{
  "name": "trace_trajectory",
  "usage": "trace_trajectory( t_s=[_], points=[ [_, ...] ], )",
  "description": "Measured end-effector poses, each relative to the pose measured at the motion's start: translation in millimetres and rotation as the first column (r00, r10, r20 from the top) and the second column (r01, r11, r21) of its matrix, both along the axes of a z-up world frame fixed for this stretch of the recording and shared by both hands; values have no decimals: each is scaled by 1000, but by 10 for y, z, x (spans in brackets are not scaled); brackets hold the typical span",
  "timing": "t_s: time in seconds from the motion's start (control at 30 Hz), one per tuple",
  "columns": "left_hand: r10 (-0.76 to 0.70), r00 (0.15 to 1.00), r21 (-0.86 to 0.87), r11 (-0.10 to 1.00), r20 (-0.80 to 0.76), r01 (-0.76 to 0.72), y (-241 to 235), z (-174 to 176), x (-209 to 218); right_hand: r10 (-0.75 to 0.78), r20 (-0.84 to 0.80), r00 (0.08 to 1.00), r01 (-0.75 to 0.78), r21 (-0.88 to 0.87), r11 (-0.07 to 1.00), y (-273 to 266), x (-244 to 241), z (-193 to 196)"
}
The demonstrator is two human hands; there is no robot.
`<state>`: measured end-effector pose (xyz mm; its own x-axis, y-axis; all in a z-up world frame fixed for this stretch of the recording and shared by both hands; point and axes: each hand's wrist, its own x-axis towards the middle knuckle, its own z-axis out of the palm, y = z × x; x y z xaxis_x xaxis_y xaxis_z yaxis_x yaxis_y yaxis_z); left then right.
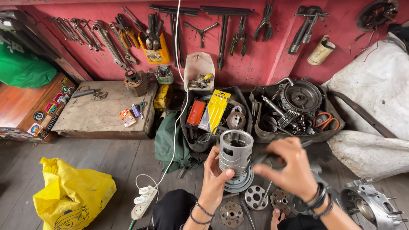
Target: Cleaning a motorcycle piston with a wire brush and inspecting various engine components
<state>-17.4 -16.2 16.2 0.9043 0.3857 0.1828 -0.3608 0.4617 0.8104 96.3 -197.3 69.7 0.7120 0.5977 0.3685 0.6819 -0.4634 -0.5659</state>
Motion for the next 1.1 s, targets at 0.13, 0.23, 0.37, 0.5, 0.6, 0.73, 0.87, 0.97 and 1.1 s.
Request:
trace_trajectory(
  t_s=[0.13, 0.23, 0.37, 0.5, 0.6, 0.73, 0.87, 0.97, 1.1],
  points=[
    [-25, 999, 13, 1000, 27, 25, 2, 13, -3, -99, -222, 970, 122, 92, 988, -86, 136, 80],
    [5, 999, 21, 1000, 35, -6, -7, 23, -18, -39, -148, 988, 69, 201, 977, -109, -3, -71],
    [4, 1000, 2, 1000, -12, -4, 10, 34, -8, 133, 66, 989, -145, 236, 961, -117, -65, -326],
    [-21, 999, 19, 1000, 28, 20, 37, 60, -49, 23, 158, 987, -58, 223, 973, -159, -47, -163],
    [-7, 999, 66, 998, 45, 4, 44, 19, -52, 97, 215, 972, -150, 244, 958, -168, -287, -158],
    [-7, 1000, 40, 999, 29, 6, 46, -15, -74, 169, 210, 963, -215, 219, 952, -221, -131, -91],
    [-3, 999, 74, 997, 46, -1, 78, 44, -89, 115, 236, 965, -165, 206, 965, -178, -212, 38],
    [15, 998, 109, 994, 57, -21, 97, 44, -104, 171, 228, 958, -221, 216, 951, -178, -229, 22],
    [18, 999, 111, 994, 48, -23, 115, 17, -94, 157, 197, 968, -200, 220, 955, -182, -115, -51]
  ],
)
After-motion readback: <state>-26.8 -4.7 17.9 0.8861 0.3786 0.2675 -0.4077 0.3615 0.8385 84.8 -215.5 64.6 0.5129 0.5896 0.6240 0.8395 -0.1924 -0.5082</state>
